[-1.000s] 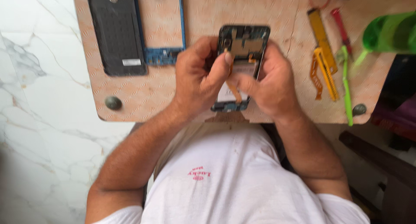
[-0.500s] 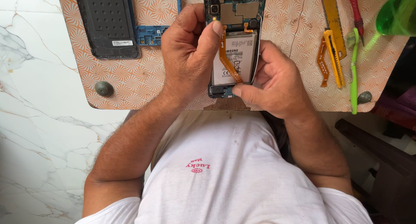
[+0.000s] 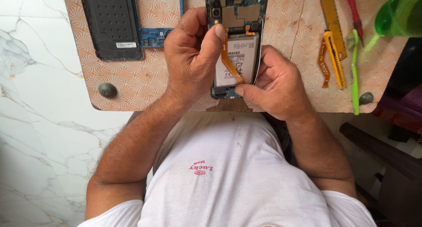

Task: The person connects orange ribbon cables to the motherboard of a disassembled smartphone. They then spray liquid onto the blue phone frame and scrub it with a green toothbrush.

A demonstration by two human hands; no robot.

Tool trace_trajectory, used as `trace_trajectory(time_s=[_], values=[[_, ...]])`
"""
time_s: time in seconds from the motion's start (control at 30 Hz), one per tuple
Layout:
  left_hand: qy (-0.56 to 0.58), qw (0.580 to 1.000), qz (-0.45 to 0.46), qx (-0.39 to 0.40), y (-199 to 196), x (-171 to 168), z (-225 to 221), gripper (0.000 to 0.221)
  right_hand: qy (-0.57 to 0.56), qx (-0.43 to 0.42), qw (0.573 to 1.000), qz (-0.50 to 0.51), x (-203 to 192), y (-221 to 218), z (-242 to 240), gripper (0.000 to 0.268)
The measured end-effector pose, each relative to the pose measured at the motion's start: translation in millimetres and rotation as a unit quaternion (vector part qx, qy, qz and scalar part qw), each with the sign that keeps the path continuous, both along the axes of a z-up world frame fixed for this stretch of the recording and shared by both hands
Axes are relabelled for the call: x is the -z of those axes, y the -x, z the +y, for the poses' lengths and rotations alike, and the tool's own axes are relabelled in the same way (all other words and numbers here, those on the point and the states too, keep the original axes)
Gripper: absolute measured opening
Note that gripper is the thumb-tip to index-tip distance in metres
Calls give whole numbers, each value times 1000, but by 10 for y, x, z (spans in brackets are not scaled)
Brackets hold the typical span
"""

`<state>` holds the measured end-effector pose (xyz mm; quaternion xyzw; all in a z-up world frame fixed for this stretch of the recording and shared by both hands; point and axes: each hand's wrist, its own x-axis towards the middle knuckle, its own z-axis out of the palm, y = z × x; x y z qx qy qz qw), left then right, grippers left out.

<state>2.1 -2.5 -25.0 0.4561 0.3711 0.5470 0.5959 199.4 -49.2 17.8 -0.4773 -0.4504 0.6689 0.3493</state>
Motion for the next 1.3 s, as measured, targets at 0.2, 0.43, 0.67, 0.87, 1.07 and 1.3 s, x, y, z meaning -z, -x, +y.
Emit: trace_trajectory(time_s=[0.2,0.43,0.67,0.87,1.07,1.3], values=[[19,998,-55,22,-3,-96,24,18,-3,10,1000,-8,6,5,-1,44],[44,995,-76,40,-12,-136,32,16,1,10,1000,-1,10,-12,-13,44],[59,997,-45,22,-21,-128,-1,15,24,1,999,23,-59,21,-3,47],[42,999,-23,12,-20,-141,1,13,39,-3,998,-44,-3,0,-7,41],[48,999,-17,9,-12,-140,21,10,23,-5,1000,-9,-18,28,9,41],[46,998,-50,8,-41,-19,-9,9,11,8,1000,10,6,2,-22,42]])
